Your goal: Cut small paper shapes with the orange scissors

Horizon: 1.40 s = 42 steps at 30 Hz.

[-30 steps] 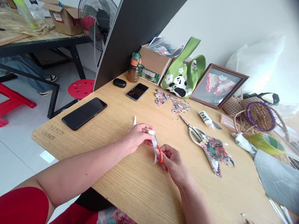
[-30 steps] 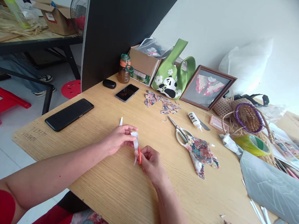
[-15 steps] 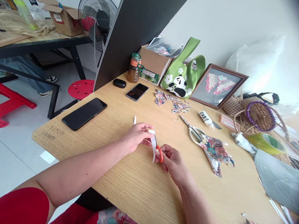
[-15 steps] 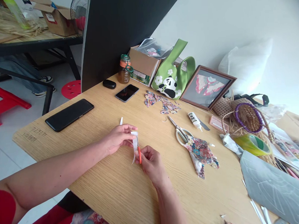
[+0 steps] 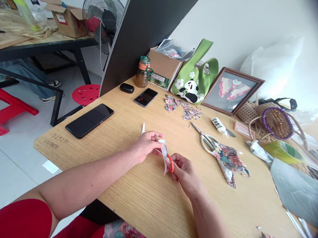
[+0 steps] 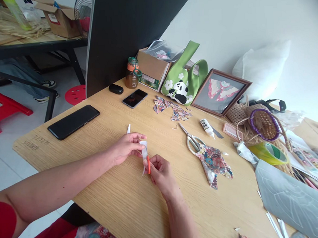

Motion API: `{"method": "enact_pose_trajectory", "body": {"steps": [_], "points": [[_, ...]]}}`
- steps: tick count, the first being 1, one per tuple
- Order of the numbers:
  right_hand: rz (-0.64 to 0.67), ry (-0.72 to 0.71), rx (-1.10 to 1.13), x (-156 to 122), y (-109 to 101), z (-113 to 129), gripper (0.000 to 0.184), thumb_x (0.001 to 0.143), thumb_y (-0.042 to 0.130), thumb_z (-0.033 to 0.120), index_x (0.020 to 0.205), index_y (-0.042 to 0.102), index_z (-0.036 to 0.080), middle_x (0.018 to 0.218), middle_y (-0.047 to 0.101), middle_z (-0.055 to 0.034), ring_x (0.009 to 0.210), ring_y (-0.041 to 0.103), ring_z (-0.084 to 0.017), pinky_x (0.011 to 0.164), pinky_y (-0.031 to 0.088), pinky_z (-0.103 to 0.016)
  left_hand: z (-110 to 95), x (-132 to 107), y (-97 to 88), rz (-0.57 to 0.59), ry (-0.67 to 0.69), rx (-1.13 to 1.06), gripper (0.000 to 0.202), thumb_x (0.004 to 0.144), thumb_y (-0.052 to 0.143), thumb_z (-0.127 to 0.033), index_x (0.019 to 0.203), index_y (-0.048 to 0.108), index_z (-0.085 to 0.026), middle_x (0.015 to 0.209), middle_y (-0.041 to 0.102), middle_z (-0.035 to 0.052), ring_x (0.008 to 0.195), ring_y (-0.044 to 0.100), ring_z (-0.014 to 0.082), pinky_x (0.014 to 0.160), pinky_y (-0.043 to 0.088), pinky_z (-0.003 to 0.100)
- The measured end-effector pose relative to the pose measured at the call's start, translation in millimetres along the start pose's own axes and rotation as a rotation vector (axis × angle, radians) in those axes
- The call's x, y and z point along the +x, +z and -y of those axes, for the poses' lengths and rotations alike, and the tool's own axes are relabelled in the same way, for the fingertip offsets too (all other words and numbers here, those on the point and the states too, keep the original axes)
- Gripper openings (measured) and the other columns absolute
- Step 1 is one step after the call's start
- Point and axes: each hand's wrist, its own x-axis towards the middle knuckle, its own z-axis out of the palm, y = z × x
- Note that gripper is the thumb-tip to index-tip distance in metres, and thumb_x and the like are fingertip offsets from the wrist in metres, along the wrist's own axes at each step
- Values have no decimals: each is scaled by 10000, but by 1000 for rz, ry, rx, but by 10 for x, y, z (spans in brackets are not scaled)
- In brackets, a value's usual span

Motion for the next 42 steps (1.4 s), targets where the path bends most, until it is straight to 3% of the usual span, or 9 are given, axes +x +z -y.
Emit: {"method": "enact_pose_trajectory", "body": {"steps": [21,34,42], "points": [[-15,8,-5,-3,18,19,548,671,752,691,680,542,185,449,466,72,363,303,-48,361,242,-194,-5,-10,23,-2,0,6,298,748,592,78,1003,613,-74,734,581,25,615,596,132,530,531,238],[-20,11,-16,-1,12,4,555,688,741,687,708,545,169,591,613,8,396,328,-38,376,242,-191,-31,-8,20,-29,9,51,285,776,596,65,1029,606,-67,759,572,23,647,577,118,510,522,208],[-24,22,-8,2,19,21,529,679,764,655,705,547,174,592,629,3,380,332,-39,367,246,-195,-24,15,9,-29,46,98,285,794,593,59,1050,600,-67,725,555,7,604,563,110,500,518,206]]}}
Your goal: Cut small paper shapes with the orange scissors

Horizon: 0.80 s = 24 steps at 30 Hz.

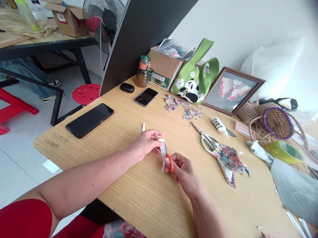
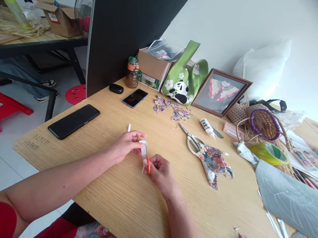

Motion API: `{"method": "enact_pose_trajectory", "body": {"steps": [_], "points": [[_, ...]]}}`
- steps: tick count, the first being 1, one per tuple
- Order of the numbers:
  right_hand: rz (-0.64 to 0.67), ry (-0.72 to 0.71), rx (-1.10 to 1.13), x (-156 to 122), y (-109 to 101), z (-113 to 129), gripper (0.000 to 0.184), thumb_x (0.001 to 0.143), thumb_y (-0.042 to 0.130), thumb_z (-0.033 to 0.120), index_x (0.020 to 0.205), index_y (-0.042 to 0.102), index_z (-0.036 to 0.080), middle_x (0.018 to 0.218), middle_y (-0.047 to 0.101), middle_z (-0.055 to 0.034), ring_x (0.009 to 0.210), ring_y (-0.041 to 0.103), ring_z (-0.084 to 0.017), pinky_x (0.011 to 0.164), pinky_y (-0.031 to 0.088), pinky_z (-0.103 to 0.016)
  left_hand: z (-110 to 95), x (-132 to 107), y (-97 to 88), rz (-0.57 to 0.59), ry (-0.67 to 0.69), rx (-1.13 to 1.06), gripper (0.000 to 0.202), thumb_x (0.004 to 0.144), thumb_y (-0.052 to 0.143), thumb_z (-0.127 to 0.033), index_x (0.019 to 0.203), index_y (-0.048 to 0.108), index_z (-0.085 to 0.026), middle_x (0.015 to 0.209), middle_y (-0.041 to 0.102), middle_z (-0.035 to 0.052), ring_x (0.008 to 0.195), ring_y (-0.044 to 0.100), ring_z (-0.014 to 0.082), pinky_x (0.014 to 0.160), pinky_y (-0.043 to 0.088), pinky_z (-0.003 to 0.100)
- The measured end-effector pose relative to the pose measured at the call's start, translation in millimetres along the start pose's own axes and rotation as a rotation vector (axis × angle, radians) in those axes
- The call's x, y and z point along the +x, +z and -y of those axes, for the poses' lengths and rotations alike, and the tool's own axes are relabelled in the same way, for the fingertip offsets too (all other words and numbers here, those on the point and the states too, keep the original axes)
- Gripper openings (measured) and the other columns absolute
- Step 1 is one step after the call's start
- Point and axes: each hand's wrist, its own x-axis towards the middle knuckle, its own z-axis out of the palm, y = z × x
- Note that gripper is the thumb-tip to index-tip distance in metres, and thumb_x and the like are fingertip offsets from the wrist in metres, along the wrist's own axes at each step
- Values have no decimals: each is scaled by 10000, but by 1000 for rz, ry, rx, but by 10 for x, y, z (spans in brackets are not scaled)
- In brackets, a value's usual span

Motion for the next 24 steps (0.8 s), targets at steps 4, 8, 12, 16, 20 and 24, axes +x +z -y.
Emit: {"method": "enact_pose_trajectory", "body": {"steps": [4,8,12,16,20,24], "points": [[2,5,8,-5,3,-8,500,691,775,620,704,547,175,588,631,4,378,338,-40,362,247,-189,-7,-5,0,8,-23,-32,280,790,593,64,1037,599,-69,731,569,15,610,577,115,519,526,218],[3,-3,7,0,-8,-29,501,704,760,628,711,550,174,597,639,-3,378,342,-41,357,255,-185,11,-10,2,30,-41,-55,279,769,593,68,1009,609,-72,718,577,21,620,592,130,532,530,234],[8,-10,2,13,-17,-48,489,718,755,619,717,551,174,606,645,-9,382,350,-44,357,269,-185,41,-4,-8,42,-34,-79,282,738,624,57,983,624,-82,728,590,31,628,604,142,536,527,242],[6,-19,-1,13,-18,-62,481,733,745,614,721,550,175,606,649,-12,377,348,-44,352,267,-184,43,-8,-6,30,-43,-84,279,740,616,63,980,623,-78,735,591,34,617,602,141,523,516,241],[8,-19,1,1,-13,-50,477,739,745,607,721,551,172,609,649,-12,380,353,-42,357,270,-182,23,-25,12,21,-56,-86,274,751,595,75,981,617,-72,734,587,32,615,596,139,513,506,241],[14,-20,7,0,-12,-35,476,737,746,607,720,551,173,611,649,-12,385,354,-44,361,273,-183,12,-28,16,22,-57,-86,277,756,595,70,993,615,-72,728,588,28,608,591,138,514,497,240]]}}
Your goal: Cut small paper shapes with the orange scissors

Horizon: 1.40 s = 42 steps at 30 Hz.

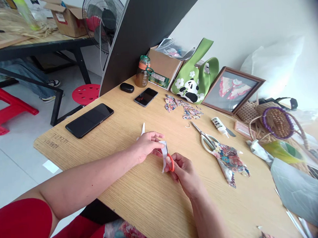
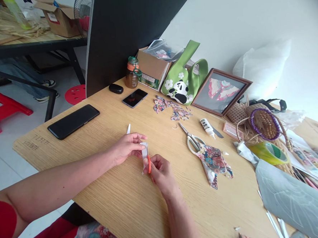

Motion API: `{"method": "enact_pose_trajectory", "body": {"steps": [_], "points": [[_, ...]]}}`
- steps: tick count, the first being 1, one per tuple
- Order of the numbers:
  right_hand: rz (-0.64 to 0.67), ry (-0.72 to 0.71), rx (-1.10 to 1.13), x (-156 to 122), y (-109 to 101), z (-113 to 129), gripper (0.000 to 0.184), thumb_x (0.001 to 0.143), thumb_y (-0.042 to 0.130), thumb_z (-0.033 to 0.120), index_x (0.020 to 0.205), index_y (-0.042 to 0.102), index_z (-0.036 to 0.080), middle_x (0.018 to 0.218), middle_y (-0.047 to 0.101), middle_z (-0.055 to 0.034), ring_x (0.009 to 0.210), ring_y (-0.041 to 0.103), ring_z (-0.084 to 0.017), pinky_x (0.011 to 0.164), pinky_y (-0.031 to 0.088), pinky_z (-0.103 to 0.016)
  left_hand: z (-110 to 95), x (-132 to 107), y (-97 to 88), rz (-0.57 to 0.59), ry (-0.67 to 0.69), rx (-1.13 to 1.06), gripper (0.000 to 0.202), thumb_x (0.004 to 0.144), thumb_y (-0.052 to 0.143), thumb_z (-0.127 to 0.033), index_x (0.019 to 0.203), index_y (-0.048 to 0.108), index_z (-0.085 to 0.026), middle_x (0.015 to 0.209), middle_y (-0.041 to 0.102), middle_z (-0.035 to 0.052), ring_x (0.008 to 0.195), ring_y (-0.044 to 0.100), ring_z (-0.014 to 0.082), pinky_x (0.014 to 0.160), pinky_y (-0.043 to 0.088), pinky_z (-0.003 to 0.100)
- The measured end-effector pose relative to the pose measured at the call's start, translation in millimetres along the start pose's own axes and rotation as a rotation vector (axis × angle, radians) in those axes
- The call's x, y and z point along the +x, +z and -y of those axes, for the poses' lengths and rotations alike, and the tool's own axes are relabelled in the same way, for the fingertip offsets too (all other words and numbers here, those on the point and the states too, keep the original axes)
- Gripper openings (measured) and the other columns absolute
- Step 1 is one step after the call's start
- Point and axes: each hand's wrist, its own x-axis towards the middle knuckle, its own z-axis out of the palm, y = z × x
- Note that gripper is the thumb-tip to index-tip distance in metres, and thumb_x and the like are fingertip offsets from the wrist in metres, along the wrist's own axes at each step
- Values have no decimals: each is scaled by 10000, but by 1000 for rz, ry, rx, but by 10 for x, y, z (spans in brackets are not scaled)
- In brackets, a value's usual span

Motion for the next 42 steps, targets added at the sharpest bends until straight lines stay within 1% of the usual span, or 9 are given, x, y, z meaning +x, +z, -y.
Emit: {"method": "enact_pose_trajectory", "body": {"steps": [8,13,20,26,36,42], "points": [[-2,8,1,0,0,14,480,726,749,615,712,548,179,600,650,-14,378,346,-48,358,262,-189,3,5,-4,-6,13,30,276,768,597,54,1010,611,-77,734,584,24,625,589,138,511,499,235],[-6,14,-12,3,5,17,497,714,752,628,712,543,177,598,648,-11,374,347,-45,359,261,-189,-5,-11,0,-4,4,45,290,782,586,56,1041,599,-74,734,575,14,598,577,123,507,499,227],[-14,10,-21,7,-5,-27,487,721,745,630,712,548,185,600,646,-12,374,350,-57,357,260,-202,16,5,-11,9,21,21,289,756,604,37,1019,613,-83,737,581,24,608,590,136,515,508,235],[-17,5,-15,19,-4,-39,480,727,746,620,715,552,181,603,645,-8,374,348,-52,355,254,-196,7,7,-15,3,19,23,290,760,593,50,1019,611,-80,737,576,23,608,587,135,506,510,234],[-15,14,-11,-11,15,25,481,714,758,614,707,543,183,599,636,0,380,345,-53,368,262,-201,18,11,-8,5,26,-5,297,757,592,62,1024,606,-68,738,573,23,595,590,130,489,512,227],[-20,21,-13,-2,16,16,484,706,762,617,702,544,185,593,635,-2,382,335,-55,367,251,-203,31,17,-20,3,21,-12,289,761,611,41,1029,610,-67,730,572,22,579,588,129,499,520,236]]}}
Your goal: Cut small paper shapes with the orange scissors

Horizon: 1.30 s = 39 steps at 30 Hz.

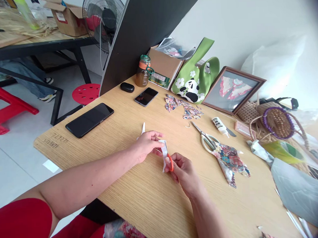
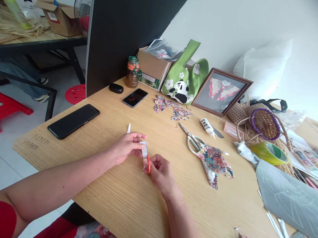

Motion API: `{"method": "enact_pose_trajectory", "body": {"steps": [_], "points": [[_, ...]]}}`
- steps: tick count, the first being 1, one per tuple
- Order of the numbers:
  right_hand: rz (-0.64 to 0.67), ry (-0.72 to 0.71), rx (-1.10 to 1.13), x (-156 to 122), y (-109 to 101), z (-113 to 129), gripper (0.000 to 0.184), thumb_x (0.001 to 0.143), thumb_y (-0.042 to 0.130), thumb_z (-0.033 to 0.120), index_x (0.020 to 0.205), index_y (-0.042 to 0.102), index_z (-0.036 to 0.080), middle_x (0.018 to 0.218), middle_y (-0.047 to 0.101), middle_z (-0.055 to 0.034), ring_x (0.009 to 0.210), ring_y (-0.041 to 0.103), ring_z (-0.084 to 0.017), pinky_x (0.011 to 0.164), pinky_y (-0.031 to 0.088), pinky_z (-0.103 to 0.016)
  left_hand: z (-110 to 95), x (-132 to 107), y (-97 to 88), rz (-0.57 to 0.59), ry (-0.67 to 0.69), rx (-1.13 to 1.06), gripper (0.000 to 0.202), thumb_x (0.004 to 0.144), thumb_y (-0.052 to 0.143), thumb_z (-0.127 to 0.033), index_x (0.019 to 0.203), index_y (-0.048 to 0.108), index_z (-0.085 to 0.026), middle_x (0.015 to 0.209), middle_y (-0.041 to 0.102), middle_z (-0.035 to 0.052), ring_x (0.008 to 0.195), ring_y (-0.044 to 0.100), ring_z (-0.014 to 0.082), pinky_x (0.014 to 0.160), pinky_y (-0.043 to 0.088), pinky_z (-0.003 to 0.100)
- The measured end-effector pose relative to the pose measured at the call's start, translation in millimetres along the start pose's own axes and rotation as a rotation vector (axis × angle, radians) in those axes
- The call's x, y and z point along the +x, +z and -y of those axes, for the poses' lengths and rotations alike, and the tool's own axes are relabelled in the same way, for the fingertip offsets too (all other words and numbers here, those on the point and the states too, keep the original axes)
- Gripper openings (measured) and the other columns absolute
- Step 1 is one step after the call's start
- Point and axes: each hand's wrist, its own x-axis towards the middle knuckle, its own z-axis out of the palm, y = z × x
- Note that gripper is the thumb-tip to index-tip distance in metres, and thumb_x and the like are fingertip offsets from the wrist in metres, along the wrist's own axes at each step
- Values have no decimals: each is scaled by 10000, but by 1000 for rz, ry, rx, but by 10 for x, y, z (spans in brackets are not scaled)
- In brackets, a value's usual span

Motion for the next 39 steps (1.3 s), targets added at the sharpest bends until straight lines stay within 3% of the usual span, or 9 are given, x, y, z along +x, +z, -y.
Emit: {"method": "enact_pose_trajectory", "body": {"steps": [6,12,39], "points": [[2,-9,6,-1,-1,10,485,698,765,620,691,542,190,583,623,6,383,325,-57,374,244,-210,7,19,-9,4,12,4,312,720,653,35,1008,619,-79,763,586,34,602,600,139,494,526,237],[8,-5,-1,-5,-1,18,493,702,760,629,698,546,185,589,626,5,386,328,-55,379,248,-212,-22,12,-2,-35,0,67,258,778,629,-12,1022,602,-90,782,575,33,596,604,146,419,498,223],[-5,4,5,-6,13,33,494,693,771,619,689,539,183,577,624,3,379,328,-49,365,241,-199,9,19,-35,23,-1,46,312,737,667,-3,1030,610,-91,740,588,29,593,598,139,469,504,215]]}}
